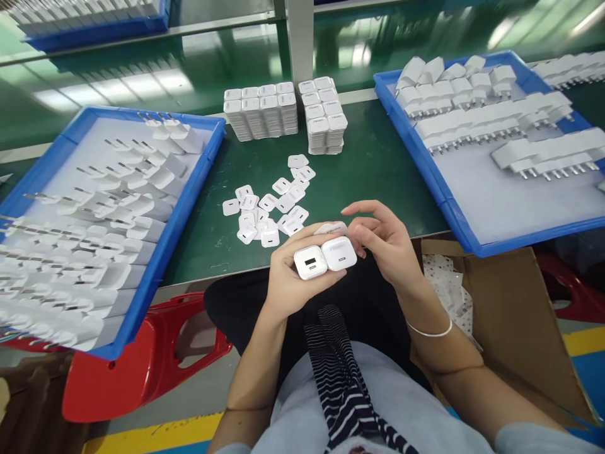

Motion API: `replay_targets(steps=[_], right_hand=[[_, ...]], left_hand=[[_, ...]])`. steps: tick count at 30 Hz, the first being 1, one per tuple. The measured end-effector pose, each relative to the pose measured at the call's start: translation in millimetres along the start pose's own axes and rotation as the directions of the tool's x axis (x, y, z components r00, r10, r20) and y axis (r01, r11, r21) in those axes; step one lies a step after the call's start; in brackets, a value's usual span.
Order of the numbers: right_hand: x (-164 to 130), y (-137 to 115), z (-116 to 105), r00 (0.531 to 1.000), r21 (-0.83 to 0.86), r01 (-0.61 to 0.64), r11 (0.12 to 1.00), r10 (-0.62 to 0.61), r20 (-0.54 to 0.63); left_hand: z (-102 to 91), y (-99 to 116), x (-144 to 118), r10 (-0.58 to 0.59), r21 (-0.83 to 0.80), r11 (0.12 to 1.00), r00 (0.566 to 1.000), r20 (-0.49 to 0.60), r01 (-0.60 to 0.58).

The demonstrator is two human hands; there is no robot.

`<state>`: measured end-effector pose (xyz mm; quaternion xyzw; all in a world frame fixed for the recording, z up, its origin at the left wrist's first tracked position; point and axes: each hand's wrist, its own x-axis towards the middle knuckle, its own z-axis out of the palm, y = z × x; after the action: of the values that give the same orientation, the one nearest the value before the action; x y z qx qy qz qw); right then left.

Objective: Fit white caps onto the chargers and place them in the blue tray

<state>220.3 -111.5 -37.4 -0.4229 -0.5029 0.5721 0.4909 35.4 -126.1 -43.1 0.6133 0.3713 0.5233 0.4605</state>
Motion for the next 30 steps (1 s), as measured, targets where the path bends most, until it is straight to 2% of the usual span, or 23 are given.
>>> replay_targets(steps=[5,9,16,19,21,25,28,30], right_hand=[[8.4,1.2,-1.6,0.998,-0.019,0.001,1.000,0.000,0.063],[5.0,4.7,-0.3,0.998,-0.121,0.060,0.991,-0.063,-0.021],[-0.5,2.6,1.6,0.984,-0.284,0.087,0.955,-0.126,-0.125],[-9.5,-13.6,1.4,0.970,-0.273,0.093,0.958,-0.149,-0.192],[-18.4,-26.8,2.9,0.973,-0.250,0.071,0.966,-0.122,-0.194],[-32.3,-42.3,11.6,0.996,-0.148,-0.014,0.989,0.001,-0.086],[-33.2,-41.7,19.5,0.997,-0.058,-0.083,0.995,0.082,-0.016],[-31.0,-39.6,23.1,0.995,-0.027,-0.099,0.995,0.099,-0.011]], left_hand=[[-3.4,-0.3,-1.3,-0.034,-0.083,0.996,0.998,0.050,0.038],[-3.7,-1.0,-3.5,-0.059,-0.104,0.992,0.996,0.062,0.065],[1.8,-3.7,-4.2,-0.090,0.004,0.996,0.994,-0.064,0.091],[3.3,-1.2,-2.7,-0.023,0.111,0.993,0.995,-0.096,0.033],[4.1,1.2,-1.1,0.050,0.173,0.984,0.994,-0.094,-0.033],[4.9,3.3,1.9,0.183,0.257,0.953,0.981,-0.062,-0.161],[4.5,2.5,2.7,0.222,0.297,0.932,0.975,-0.011,-0.209],[3.9,1.9,2.2,0.239,0.327,0.916,0.971,0.020,-0.232]])
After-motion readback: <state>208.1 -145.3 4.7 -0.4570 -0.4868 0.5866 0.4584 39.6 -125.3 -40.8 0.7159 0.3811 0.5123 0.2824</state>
